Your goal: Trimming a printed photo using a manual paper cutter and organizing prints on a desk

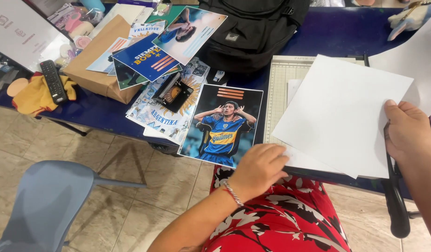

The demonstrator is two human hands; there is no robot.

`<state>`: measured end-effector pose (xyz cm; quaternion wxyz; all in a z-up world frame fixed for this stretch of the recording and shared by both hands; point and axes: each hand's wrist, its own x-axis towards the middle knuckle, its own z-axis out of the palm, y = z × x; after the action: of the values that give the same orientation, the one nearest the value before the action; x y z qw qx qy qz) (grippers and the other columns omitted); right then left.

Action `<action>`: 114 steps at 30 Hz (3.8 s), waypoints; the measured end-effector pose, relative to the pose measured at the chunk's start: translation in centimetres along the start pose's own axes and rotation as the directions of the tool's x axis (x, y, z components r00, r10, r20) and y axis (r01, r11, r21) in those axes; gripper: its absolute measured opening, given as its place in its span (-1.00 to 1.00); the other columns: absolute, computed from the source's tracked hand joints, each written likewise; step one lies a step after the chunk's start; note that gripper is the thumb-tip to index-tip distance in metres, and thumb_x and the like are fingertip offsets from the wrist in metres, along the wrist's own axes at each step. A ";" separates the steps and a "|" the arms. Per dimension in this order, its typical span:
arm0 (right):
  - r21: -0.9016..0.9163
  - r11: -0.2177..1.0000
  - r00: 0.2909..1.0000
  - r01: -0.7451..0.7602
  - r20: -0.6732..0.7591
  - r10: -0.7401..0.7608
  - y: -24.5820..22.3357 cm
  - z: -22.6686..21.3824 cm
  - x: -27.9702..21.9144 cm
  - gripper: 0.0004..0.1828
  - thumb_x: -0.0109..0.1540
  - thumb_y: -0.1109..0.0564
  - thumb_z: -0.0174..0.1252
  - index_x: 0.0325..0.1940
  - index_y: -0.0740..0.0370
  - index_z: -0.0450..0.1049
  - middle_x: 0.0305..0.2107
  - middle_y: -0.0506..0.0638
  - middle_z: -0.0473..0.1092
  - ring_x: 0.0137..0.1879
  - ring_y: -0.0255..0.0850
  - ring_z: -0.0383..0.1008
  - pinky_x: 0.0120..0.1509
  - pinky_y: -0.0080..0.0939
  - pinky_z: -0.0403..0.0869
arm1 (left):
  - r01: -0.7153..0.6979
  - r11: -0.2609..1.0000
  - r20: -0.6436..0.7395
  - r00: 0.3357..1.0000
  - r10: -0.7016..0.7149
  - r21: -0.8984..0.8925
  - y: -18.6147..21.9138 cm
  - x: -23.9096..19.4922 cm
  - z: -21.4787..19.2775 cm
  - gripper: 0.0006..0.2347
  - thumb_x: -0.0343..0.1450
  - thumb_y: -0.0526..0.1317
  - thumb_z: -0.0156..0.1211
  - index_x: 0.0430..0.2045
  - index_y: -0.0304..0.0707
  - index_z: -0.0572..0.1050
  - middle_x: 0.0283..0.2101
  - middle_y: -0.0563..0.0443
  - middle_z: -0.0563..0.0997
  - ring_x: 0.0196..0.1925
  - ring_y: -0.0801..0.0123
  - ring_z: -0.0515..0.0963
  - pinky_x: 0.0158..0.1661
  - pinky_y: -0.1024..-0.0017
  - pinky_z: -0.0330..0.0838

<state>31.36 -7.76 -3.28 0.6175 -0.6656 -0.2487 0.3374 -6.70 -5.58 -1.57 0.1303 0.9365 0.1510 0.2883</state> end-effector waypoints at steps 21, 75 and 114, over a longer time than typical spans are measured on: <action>-0.314 0.948 0.994 -0.047 0.076 0.075 -6.4 5.1 -1.6 -0.62 0.38 0.27 0.09 0.28 0.38 0.30 -0.02 0.26 0.46 0.01 0.11 0.51 0.09 0.02 0.49 | 0.036 0.954 -0.653 0.721 -0.230 -0.296 3.8 -9.2 -15.1 -0.49 0.49 0.28 0.12 -0.31 -0.29 0.53 -0.25 -0.13 0.70 -0.20 0.29 0.72 -0.11 0.43 0.60; 0.221 0.890 0.707 0.398 0.544 -0.452 -9.4 17.9 -36.4 -0.96 0.14 0.30 0.37 -0.35 0.30 0.62 -0.47 -0.01 0.58 -0.36 -0.37 0.50 -0.27 -0.44 0.52 | 0.104 0.991 -0.880 0.458 -0.124 -0.086 16.8 -9.3 -13.4 -0.91 0.51 -0.40 0.16 -0.15 -0.35 0.53 -0.14 -0.17 0.69 -0.10 0.13 0.73 0.00 0.27 0.69; 0.098 0.550 0.466 0.830 0.422 -0.778 -8.9 15.4 -39.5 -0.92 0.16 0.25 0.35 -0.29 0.21 0.58 -0.38 -0.02 0.55 -0.32 -0.30 0.52 -0.31 -0.39 0.50 | 0.168 0.950 -0.827 0.468 -0.311 -0.262 18.8 -11.9 -12.5 -0.91 0.43 -0.29 0.31 -0.25 -0.28 0.62 -0.21 -0.04 0.74 -0.20 0.36 0.74 -0.14 0.48 0.64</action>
<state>-5.15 -26.20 11.00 0.5926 -0.4165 -0.6781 0.1248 -19.37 -25.20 8.67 0.1443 0.6261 0.3040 0.7034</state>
